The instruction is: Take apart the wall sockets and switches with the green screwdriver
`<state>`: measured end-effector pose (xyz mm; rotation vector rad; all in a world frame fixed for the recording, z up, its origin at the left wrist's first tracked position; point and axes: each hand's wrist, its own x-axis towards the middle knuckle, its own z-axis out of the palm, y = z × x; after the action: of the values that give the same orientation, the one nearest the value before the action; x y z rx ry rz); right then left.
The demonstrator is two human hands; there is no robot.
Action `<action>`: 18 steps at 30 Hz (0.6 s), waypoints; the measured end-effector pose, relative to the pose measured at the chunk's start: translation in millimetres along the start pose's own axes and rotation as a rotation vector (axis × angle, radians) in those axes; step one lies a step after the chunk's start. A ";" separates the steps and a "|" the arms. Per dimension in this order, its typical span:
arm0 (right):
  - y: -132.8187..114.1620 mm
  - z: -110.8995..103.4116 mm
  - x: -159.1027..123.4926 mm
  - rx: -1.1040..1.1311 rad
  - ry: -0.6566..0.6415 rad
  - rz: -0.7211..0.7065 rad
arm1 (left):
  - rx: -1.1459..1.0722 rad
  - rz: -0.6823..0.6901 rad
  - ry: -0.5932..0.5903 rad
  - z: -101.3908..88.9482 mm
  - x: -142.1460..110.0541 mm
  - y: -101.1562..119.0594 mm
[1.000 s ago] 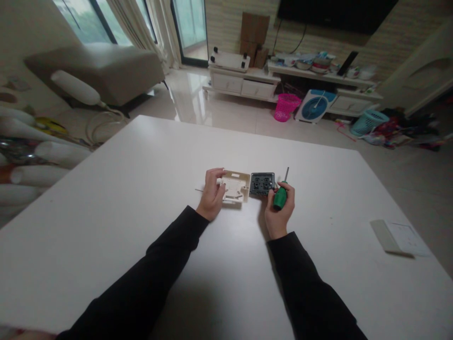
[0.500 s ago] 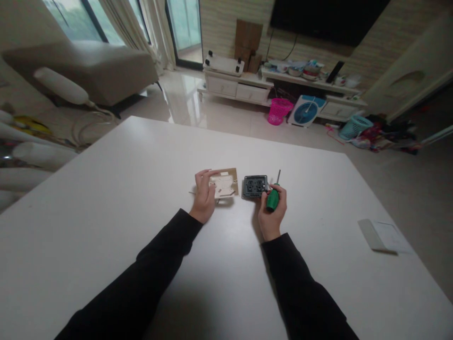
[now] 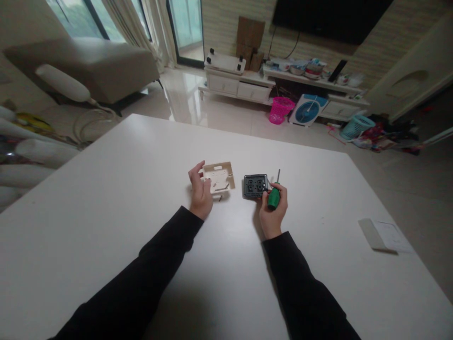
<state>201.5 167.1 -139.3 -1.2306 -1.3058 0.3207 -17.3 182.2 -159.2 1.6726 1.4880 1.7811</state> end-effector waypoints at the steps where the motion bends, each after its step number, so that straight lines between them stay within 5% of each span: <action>1: -0.2 0.0 0.1 -0.002 -0.004 -0.001 | -0.002 -0.015 0.005 0.1 -0.1 -0.1; 14: -3.0 0.5 1.2 0.003 0.010 -0.005 | -0.125 -0.090 -0.006 2.6 -2.0 1.6; 18: -1.7 1.1 0.9 0.024 0.087 0.060 | -0.208 -0.001 -0.239 3.4 -10.8 7.8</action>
<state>200.1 167.7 -137.7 -1.2512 -1.1893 0.3212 -7.9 172.2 -159.8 1.7072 1.1609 1.6067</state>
